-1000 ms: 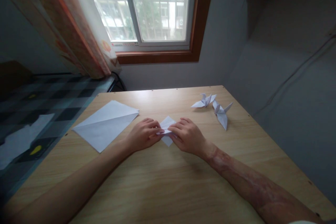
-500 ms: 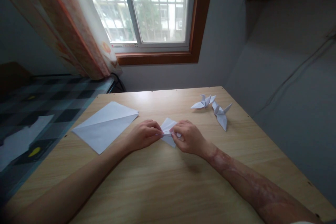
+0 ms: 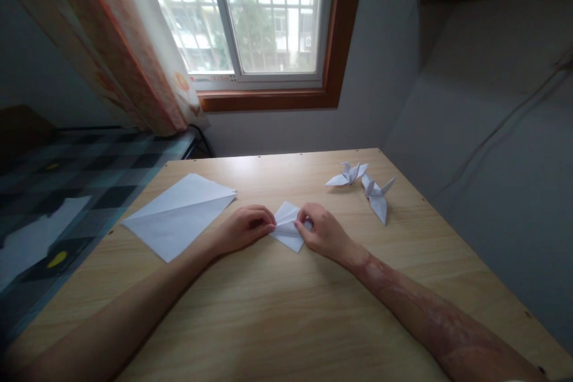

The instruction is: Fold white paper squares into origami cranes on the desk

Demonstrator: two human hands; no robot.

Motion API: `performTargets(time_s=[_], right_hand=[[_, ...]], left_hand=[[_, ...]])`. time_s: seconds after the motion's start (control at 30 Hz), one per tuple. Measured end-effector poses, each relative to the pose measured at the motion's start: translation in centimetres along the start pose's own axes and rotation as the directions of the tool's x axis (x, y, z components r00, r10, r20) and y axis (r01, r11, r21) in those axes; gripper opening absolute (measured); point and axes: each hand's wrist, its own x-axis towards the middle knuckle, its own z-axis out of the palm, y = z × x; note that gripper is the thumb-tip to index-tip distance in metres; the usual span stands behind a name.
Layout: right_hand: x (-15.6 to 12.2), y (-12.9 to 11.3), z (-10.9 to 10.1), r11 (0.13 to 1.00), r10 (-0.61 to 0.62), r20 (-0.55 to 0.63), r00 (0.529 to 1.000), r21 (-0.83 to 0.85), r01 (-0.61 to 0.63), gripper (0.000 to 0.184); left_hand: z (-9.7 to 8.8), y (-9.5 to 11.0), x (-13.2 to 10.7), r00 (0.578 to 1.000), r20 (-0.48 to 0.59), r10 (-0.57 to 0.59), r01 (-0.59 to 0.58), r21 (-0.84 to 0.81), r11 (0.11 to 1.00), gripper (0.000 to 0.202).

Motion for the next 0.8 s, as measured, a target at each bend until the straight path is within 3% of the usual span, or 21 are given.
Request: performTargets(time_s=[0.37,0.63,0.8], right_hand=[[0.45,0.22,-0.06,0.999,-0.024,0.02,1.0,0.044,0.023,0.023],[0.47,0.26,0.03,0.999,-0.031,0.033,0.999,0.007,0.031,0.02],[0.5,0.03,-0.03,0.999,-0.047,0.033,0.998,-0.022,0.048,0.02]], left_hand=[[0.11,-0.1,-0.17,0.995,-0.002,-0.102,0.102,-0.012,0.995,0.02],[0.0,0.09,0.23,0.999,0.044,-0.017,0.017,-0.004,1.0,0.02],[-0.18,-0.24,0.23,0.999,0.039,-0.006,0.002,0.108,0.994,0.017]])
